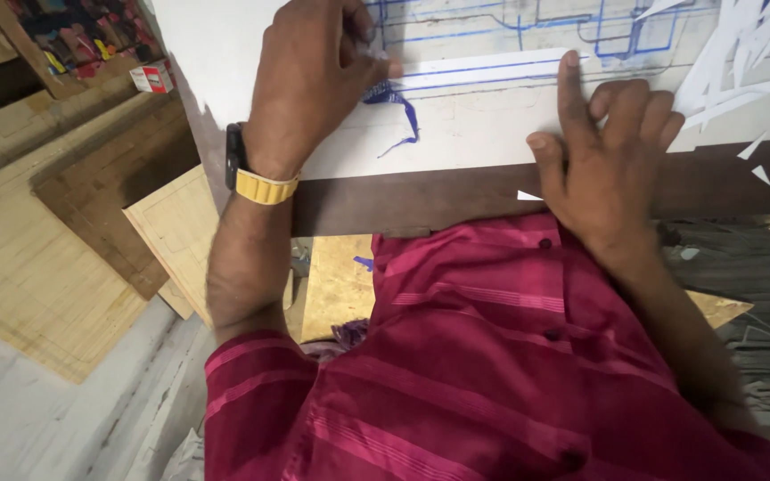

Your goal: Applying glue to thin paper strips and attaching them to a layout pattern on a workspace.

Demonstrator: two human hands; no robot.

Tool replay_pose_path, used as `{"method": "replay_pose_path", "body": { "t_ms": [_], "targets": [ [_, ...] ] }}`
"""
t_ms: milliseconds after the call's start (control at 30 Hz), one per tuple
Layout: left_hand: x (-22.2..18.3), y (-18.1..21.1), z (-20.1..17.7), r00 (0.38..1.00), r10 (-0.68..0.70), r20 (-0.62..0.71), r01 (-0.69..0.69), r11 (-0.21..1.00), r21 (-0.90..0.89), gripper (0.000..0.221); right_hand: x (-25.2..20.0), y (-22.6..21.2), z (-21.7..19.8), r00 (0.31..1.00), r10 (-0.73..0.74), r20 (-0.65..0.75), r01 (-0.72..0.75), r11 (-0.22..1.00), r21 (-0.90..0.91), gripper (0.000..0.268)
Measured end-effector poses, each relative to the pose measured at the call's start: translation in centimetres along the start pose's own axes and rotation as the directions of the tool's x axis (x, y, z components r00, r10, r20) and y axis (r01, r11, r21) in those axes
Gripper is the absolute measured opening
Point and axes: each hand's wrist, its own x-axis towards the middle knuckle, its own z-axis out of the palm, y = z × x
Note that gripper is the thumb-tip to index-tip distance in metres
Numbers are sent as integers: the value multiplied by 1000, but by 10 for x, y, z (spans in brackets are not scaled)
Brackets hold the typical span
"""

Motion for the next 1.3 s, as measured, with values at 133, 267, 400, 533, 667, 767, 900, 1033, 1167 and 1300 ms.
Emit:
{"method": "replay_pose_path", "body": {
  "t_ms": [133,267,400,533,667,767,900,1033,1167,1300],
  "targets": [
    [3,3,3,1000,4,24,-6,997,81,46,-1,-1,0,1000,6,4,-6,1000,5,69],
    [1,2,4,997,78,11,-78,984,162,51,0,0,1,1000,6,1,-6,1000,-23,71],
    [1,6,4,996,77,38,-83,977,198,58,1,5,7,1000,2,7,-1,999,-37,72],
    [4,17,-1,994,95,45,-102,980,169,58,3,1,0,1000,8,5,-8,999,-43,71],
    [5,19,-1,996,82,42,-88,978,187,72,4,-4,-4,1000,12,-10,-12,1000,-22,65],
    [4,17,-1,996,73,46,-81,976,201,77,4,-3,-2,1000,3,-20,-3,1000,-10,63],
    [3,12,2,996,65,68,-79,972,222,74,5,-4,-5,1000,10,-19,-10,1000,4,59],
    [3,12,2,993,99,58,-110,965,237,77,8,-5,-12,999,42,5,-43,998,45,56],
    [4,18,-2,995,61,76,-77,970,232,76,9,-7,-18,996,91,-1,-89,975,203,49],
    [3,22,-3,995,75,69,-87,975,204,79,8,-8,-19,994,104,-21,-93,952,292,43]
  ]
}}
